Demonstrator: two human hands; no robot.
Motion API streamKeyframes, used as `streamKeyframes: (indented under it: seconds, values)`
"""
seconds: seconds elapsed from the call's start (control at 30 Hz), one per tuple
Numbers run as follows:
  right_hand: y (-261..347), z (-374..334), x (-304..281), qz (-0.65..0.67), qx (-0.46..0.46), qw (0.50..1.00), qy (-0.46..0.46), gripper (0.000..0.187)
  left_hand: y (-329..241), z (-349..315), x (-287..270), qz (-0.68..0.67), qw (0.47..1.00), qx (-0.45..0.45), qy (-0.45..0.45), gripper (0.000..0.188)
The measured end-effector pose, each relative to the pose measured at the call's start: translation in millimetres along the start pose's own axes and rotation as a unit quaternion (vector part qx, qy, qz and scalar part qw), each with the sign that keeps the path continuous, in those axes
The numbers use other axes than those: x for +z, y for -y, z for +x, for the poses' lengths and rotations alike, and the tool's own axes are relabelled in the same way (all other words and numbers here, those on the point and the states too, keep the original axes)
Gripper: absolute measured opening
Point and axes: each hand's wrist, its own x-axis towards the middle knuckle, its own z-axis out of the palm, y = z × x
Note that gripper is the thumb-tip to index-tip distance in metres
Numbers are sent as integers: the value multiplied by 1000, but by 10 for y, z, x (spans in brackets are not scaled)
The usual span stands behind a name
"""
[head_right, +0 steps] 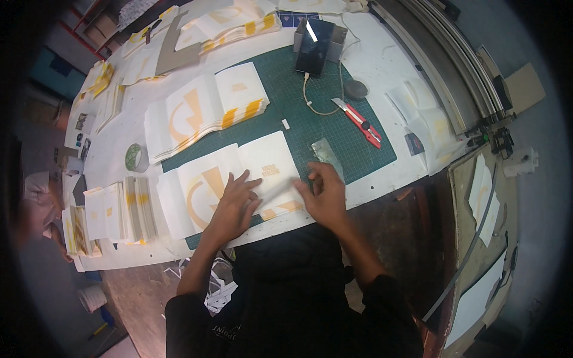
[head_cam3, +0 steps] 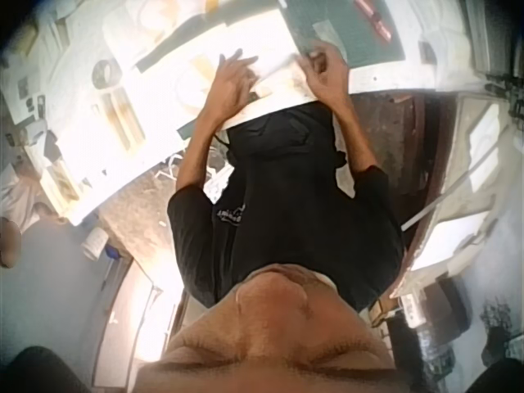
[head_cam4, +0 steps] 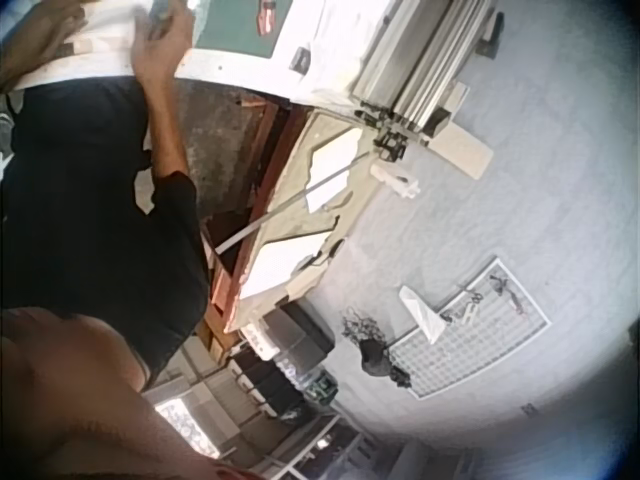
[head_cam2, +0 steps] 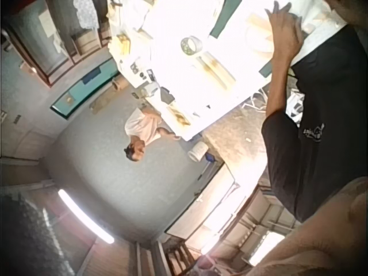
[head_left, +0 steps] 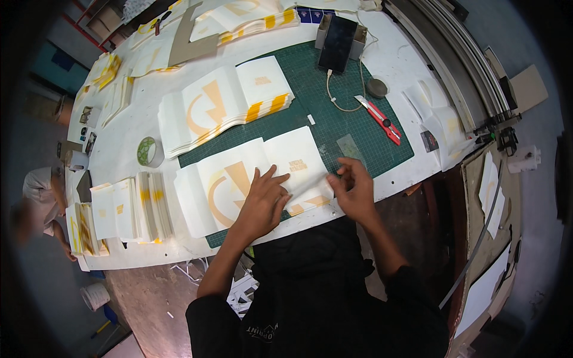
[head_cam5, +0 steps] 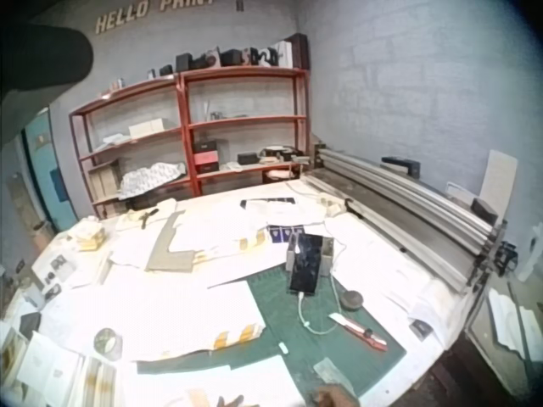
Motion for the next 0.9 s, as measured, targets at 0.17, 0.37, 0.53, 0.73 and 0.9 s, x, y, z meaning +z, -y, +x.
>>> streamKeyframes:
  seconds: [0.17,0.37,0.53,0.73,0.9]
  values:
    - [149,92,-143,268,277,918,89,50,-41,-115,-44,-16,996,12,-89,9]
    - [339,430,-104,310,353,858,208,53,-348,-229,-18,90,987,110,-69,14]
    - [270,396,-191,-69,5,963,262,26,-345,-348,248,80,989,124,-33,20]
    - [353,106,-1538,34,53,997,53,21,-479,-406,227,70,983,137,-103,41]
    - [-40,-604,-3227,153,139,944,-259,26,-383,-329,132,83,978,123,-149,35]
